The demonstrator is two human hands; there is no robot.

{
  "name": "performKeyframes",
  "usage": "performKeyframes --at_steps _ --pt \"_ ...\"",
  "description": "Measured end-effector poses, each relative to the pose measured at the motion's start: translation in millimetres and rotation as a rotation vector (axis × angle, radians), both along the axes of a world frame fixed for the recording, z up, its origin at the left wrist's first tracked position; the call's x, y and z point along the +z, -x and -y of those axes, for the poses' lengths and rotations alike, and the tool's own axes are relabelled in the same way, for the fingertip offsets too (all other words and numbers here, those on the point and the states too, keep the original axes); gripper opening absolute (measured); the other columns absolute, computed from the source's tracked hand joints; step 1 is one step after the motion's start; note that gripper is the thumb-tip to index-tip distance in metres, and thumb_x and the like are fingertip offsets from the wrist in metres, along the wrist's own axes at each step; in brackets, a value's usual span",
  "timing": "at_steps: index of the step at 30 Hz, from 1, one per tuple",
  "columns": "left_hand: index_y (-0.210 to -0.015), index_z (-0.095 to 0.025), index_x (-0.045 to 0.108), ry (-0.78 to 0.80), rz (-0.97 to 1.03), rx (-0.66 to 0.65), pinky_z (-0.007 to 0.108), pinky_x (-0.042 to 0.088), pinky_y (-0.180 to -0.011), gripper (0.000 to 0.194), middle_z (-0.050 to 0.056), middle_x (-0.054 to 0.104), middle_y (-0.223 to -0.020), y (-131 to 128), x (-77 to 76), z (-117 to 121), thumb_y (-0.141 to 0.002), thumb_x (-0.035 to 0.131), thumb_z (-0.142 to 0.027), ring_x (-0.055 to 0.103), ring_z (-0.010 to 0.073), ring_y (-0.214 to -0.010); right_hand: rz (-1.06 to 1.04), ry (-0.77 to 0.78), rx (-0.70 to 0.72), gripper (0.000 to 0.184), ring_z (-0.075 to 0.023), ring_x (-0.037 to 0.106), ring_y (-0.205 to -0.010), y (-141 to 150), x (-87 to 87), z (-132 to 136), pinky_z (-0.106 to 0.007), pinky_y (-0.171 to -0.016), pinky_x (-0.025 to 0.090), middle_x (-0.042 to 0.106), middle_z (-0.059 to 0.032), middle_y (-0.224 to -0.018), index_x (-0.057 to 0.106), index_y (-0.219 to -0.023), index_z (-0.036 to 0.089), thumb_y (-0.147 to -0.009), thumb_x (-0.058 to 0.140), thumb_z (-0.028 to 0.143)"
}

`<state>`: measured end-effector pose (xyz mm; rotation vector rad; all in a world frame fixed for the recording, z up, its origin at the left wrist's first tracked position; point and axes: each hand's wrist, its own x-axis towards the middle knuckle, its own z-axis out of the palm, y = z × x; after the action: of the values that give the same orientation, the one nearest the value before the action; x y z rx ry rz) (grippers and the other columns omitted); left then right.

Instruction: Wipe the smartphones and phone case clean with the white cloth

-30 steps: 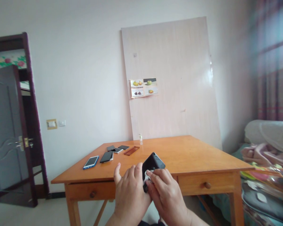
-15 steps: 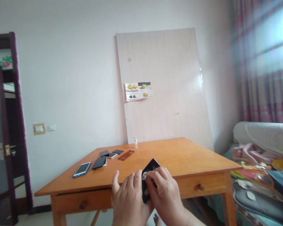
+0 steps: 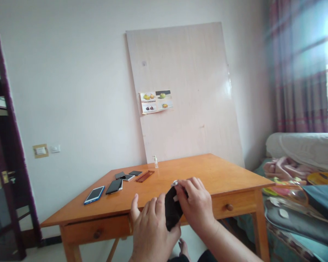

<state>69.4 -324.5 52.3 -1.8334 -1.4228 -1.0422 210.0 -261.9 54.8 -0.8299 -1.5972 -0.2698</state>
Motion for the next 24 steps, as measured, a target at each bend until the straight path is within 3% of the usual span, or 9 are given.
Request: performKeyframes --at_steps 3,9,14,20,24 --pt "-0.117 -0.018 0.056 -0.016 -0.008 0.015 0.058 0.014 -0.116 0.051 0.007 0.071 -0.093 -0.8 0.5 0.5 -0.068 0.064 -0.027 0.068 0.0272 -0.089 -0.047 -0.012 -0.043 0.013 -0.0202 0.056 -0.082 -5.7 2.1 -3.8 -0.033 -0.073 0.044 0.061 -0.0051 -0.084 0.065 -0.095 0.022 -0.094 0.053 0.026" --pt "-0.111 -0.020 0.057 -0.025 0.009 -0.005 0.058 0.019 -0.113 0.040 0.006 0.072 -0.089 -0.1 0.9 -1.9 -0.073 0.062 -0.031 0.069 0.0264 -0.084 0.090 -0.009 0.092 0.014 -0.0192 0.054 -0.076 4.6 -14.7 16.0 -0.033 -0.070 0.043 0.061 -0.0046 -0.083 0.064 -0.096 0.023 -0.094 0.051 0.018" --pt "-0.118 -0.019 0.055 -0.036 -0.002 0.007 0.057 0.019 -0.113 0.051 0.009 0.072 -0.097 -0.1 0.7 -1.0 -0.068 0.064 -0.027 0.068 0.0282 -0.090 -0.003 -0.030 -0.024 0.013 -0.0204 0.055 -0.081 -6.1 -4.0 1.9 -0.034 -0.072 0.044 0.061 -0.0053 -0.084 0.064 -0.099 0.022 -0.094 0.052 0.022" --pt "-0.113 -0.018 0.058 -0.014 0.011 0.057 0.056 0.022 -0.113 0.043 0.008 0.072 -0.093 1.1 4.4 -0.2 -0.075 0.063 -0.034 0.069 0.0272 -0.087 0.089 -0.001 0.072 0.014 -0.0192 0.055 -0.077 1.2 -15.2 16.6 -0.033 -0.070 0.043 0.061 -0.0049 -0.082 0.064 -0.095 0.022 -0.093 0.050 0.019" --pt "-0.117 -0.017 0.056 -0.012 -0.001 0.046 0.056 0.020 -0.114 0.049 0.009 0.072 -0.096 2.0 3.5 0.4 -0.072 0.065 -0.030 0.069 0.0273 -0.090 0.033 -0.026 0.000 0.014 -0.0198 0.055 -0.079 -5.4 -6.6 6.9 -0.033 -0.071 0.044 0.061 -0.0051 -0.082 0.065 -0.095 0.022 -0.094 0.051 0.022"
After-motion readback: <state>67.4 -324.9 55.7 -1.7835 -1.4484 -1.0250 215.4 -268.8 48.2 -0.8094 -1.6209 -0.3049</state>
